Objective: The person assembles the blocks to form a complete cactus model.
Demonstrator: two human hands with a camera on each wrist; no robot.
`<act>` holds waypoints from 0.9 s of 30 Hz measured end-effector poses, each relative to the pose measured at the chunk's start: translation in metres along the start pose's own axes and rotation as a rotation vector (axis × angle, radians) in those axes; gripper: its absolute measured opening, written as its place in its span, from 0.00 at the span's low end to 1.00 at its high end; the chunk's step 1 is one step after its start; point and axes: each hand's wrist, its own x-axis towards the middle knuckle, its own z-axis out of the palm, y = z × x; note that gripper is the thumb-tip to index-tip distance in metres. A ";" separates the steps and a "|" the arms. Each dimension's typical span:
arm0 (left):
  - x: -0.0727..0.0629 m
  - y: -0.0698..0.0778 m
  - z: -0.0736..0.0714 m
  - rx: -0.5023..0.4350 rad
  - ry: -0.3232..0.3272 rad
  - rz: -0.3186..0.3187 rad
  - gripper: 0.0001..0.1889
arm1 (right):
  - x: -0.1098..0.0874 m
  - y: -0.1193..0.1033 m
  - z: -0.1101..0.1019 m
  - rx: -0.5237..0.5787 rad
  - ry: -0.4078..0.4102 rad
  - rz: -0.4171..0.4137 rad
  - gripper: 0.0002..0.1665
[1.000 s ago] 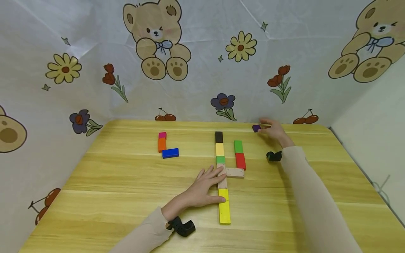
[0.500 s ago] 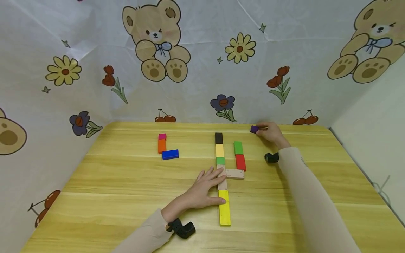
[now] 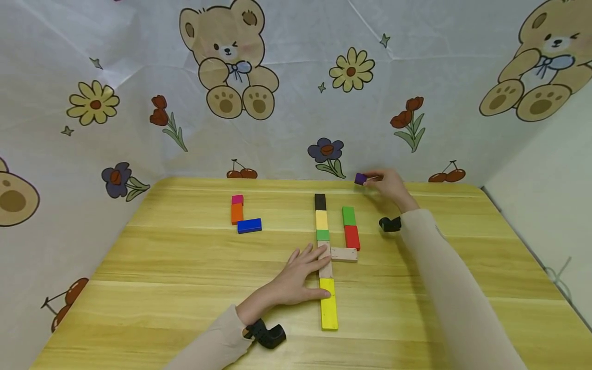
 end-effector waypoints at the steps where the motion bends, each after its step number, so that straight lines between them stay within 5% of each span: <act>1: 0.000 0.000 0.000 0.002 0.003 0.002 0.41 | 0.002 -0.007 0.002 0.014 -0.003 -0.013 0.24; 13: 0.000 0.001 -0.002 0.002 0.001 0.011 0.41 | 0.016 -0.067 0.046 0.198 -0.095 -0.055 0.24; 27: 0.001 0.000 -0.002 -0.001 -0.005 0.011 0.41 | 0.022 -0.063 0.072 0.069 -0.144 -0.040 0.22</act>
